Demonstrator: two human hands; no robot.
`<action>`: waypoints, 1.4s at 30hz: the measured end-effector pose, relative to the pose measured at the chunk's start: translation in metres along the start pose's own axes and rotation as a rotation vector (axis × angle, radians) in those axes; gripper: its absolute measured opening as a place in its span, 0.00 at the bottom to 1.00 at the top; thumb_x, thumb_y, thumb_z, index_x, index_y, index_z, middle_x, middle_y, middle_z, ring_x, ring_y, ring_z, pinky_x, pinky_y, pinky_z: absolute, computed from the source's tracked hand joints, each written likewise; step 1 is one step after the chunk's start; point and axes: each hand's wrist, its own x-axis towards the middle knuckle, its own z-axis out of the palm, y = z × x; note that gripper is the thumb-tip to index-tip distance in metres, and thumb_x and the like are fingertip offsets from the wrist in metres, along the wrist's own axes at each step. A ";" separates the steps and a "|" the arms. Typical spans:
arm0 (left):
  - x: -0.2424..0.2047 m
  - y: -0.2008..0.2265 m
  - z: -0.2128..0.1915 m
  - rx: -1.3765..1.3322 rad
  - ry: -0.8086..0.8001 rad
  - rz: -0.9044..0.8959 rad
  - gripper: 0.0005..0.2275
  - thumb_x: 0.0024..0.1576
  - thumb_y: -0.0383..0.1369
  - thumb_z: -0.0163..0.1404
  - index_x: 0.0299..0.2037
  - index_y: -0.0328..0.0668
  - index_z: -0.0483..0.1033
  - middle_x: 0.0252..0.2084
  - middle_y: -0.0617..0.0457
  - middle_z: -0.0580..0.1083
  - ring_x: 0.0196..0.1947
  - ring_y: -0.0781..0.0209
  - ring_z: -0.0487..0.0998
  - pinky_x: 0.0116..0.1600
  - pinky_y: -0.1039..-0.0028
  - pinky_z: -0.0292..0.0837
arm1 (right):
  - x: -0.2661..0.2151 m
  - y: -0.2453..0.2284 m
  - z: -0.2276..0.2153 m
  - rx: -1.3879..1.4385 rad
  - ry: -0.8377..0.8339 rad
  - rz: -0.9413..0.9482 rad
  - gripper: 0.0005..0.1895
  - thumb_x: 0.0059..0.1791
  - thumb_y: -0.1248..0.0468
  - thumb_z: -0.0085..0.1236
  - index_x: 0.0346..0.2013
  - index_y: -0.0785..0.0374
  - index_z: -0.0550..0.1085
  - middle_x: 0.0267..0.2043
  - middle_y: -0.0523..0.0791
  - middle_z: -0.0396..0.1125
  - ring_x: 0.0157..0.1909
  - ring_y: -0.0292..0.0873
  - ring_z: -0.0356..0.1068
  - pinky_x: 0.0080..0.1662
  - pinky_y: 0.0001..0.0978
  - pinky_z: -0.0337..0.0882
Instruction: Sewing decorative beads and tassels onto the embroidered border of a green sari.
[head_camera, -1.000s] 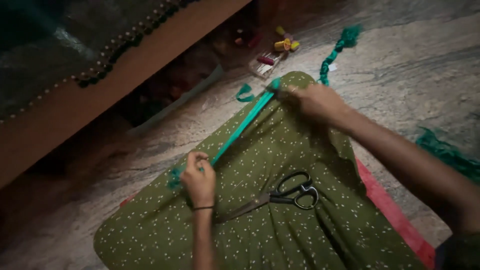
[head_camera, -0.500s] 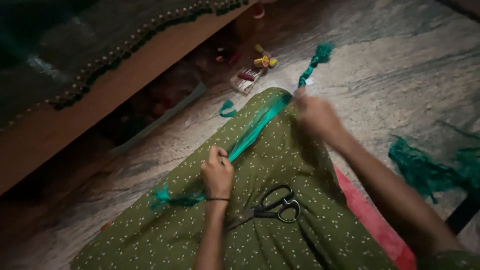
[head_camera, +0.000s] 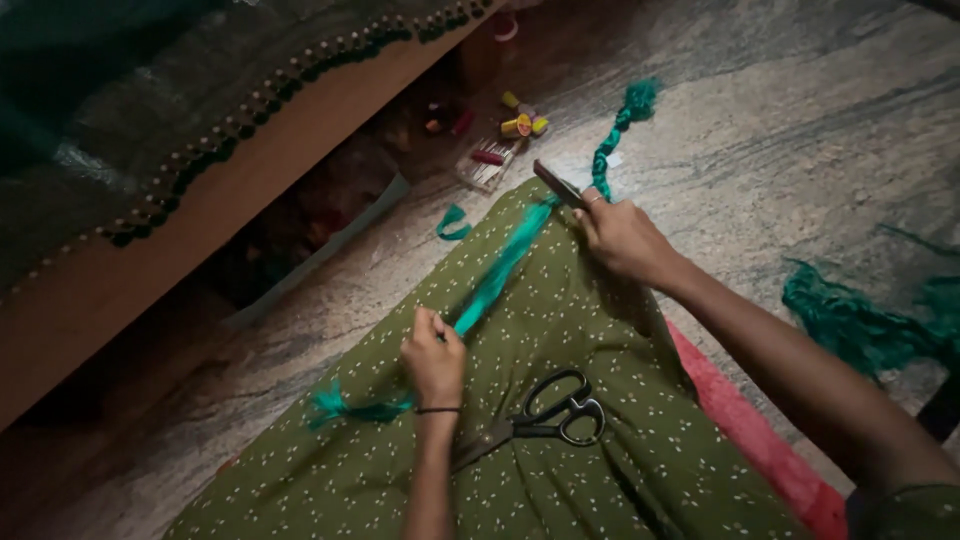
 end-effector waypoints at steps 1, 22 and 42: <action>0.000 0.002 -0.002 -0.021 -0.002 -0.006 0.05 0.53 0.22 0.51 0.33 0.37 0.68 0.26 0.38 0.73 0.30 0.35 0.77 0.34 0.54 0.70 | -0.004 -0.012 -0.005 0.030 -0.003 0.071 0.13 0.58 0.56 0.44 0.51 0.61 0.66 0.28 0.63 0.68 0.34 0.70 0.70 0.36 0.60 0.69; 0.013 -0.025 -0.018 0.116 -0.043 -0.080 0.04 0.53 0.26 0.53 0.33 0.41 0.69 0.27 0.36 0.74 0.33 0.31 0.77 0.35 0.49 0.71 | 0.000 -0.001 0.021 -0.155 -0.075 0.110 0.12 0.58 0.57 0.43 0.53 0.55 0.69 0.37 0.60 0.73 0.40 0.65 0.74 0.41 0.58 0.71; -0.006 -0.012 -0.018 0.079 -0.028 -0.123 0.04 0.52 0.26 0.53 0.34 0.41 0.71 0.26 0.36 0.74 0.31 0.32 0.77 0.33 0.50 0.70 | -0.014 -0.005 0.021 -0.117 -0.183 0.083 0.17 0.61 0.51 0.39 0.50 0.53 0.75 0.40 0.61 0.73 0.41 0.63 0.74 0.44 0.56 0.73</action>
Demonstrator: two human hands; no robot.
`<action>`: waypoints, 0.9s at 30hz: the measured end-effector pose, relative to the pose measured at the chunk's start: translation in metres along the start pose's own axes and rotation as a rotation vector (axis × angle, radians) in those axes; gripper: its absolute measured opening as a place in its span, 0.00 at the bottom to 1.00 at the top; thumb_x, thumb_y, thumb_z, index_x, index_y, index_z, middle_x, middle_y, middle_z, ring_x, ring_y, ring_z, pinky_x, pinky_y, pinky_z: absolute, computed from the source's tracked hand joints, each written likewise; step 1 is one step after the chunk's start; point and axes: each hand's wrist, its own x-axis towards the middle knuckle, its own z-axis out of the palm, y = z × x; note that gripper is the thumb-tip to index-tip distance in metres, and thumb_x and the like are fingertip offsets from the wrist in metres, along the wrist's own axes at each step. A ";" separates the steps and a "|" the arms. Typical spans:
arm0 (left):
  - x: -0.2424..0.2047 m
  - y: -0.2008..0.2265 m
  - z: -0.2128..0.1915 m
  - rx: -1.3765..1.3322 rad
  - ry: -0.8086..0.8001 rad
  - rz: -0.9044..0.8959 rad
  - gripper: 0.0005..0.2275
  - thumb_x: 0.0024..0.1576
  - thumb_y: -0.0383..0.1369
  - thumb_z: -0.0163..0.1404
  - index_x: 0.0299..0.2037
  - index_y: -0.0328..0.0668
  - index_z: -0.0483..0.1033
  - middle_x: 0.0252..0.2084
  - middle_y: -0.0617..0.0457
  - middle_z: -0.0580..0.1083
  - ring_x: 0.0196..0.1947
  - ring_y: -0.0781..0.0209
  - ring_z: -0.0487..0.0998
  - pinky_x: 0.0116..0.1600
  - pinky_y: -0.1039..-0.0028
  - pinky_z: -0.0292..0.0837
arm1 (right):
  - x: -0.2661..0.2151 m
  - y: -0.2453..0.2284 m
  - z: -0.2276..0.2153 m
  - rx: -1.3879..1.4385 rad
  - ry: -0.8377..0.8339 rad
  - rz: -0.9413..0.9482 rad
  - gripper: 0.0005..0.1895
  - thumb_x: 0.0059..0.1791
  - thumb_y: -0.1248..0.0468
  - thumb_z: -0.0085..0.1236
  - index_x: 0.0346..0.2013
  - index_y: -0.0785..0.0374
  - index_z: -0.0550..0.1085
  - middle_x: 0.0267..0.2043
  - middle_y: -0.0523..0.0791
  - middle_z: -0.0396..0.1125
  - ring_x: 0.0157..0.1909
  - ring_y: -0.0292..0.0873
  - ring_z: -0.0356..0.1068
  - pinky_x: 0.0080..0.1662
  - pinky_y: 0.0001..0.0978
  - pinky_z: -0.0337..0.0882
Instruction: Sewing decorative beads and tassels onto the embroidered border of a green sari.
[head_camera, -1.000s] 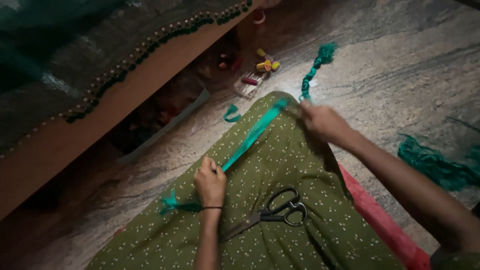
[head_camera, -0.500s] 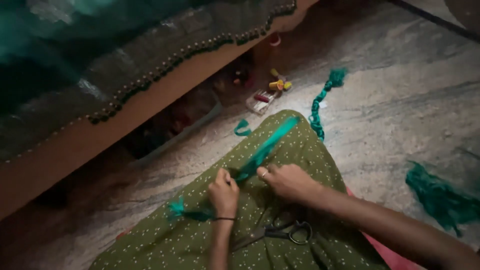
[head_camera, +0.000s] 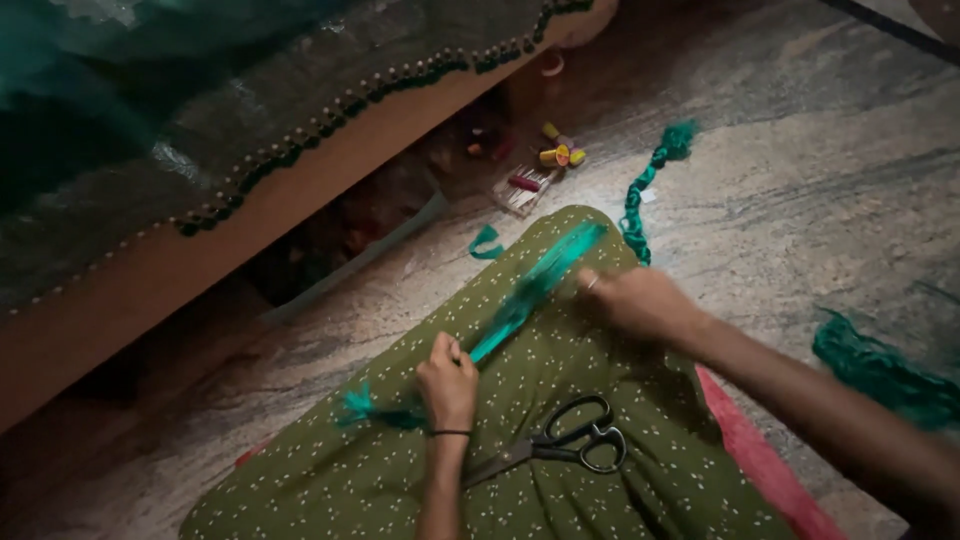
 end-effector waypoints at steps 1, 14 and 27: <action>0.001 0.002 -0.001 0.007 -0.004 -0.008 0.04 0.52 0.26 0.53 0.34 0.41 0.71 0.26 0.36 0.74 0.31 0.32 0.77 0.33 0.50 0.70 | -0.003 -0.010 -0.002 -0.160 -0.049 -0.145 0.17 0.55 0.57 0.39 0.56 0.53 0.71 0.42 0.59 0.72 0.38 0.63 0.75 0.39 0.56 0.74; 0.037 0.036 -0.032 -0.163 0.028 0.133 0.10 0.57 0.32 0.56 0.35 0.36 0.67 0.26 0.40 0.73 0.28 0.36 0.77 0.33 0.53 0.70 | 0.003 -0.025 -0.040 0.018 -0.614 -0.288 0.17 0.54 0.50 0.53 0.47 0.58 0.79 0.42 0.46 0.76 0.44 0.46 0.76 0.45 0.41 0.77; 0.050 0.060 -0.129 -0.262 0.262 0.132 0.11 0.62 0.30 0.54 0.35 0.34 0.64 0.25 0.44 0.68 0.24 0.51 0.73 0.31 0.63 0.67 | 0.036 -0.190 0.008 0.938 -0.612 -0.355 0.14 0.49 0.62 0.62 0.47 0.64 0.82 0.41 0.44 0.80 0.41 0.38 0.76 0.48 0.35 0.76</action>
